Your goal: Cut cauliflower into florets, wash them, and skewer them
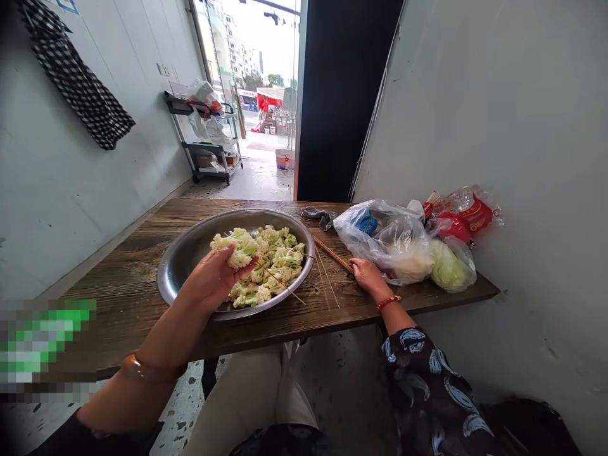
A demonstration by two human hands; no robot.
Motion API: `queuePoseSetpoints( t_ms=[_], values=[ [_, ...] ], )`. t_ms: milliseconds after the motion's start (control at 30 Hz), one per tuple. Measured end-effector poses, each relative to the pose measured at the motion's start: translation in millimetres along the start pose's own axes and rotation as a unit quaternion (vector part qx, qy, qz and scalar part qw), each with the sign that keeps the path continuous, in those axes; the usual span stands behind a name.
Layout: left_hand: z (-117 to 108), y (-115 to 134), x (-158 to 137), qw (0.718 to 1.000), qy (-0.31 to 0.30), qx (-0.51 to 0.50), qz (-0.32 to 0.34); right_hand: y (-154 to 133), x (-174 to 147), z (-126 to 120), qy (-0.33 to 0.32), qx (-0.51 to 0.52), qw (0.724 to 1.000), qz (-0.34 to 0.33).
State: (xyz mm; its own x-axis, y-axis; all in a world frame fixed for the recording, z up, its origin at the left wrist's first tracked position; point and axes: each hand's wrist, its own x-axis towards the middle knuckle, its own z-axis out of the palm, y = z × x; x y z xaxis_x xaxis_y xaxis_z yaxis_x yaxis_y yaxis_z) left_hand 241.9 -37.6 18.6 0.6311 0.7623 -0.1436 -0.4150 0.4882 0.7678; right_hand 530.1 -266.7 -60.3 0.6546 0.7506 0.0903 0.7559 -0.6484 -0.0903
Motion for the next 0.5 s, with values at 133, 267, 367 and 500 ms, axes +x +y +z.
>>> queuePoseSetpoints(
  t_ms=[133,267,367,500],
  values=[
    [-1,0,-1,1.000,-0.005,0.008,-0.001,36,-6,-12,0.011,-0.045,0.998,0.043],
    [-2,-2,0,1.000,0.005,0.000,0.007,53,-9,-17,0.016,-0.083,0.995,0.048],
    [-4,-3,2,1.000,0.005,0.000,0.009,50,-13,-13,0.015,-0.112,0.992,0.052],
    [-7,-5,2,1.000,0.000,0.005,0.008,36,-22,-5,0.020,-0.142,0.988,0.049]
  ],
)
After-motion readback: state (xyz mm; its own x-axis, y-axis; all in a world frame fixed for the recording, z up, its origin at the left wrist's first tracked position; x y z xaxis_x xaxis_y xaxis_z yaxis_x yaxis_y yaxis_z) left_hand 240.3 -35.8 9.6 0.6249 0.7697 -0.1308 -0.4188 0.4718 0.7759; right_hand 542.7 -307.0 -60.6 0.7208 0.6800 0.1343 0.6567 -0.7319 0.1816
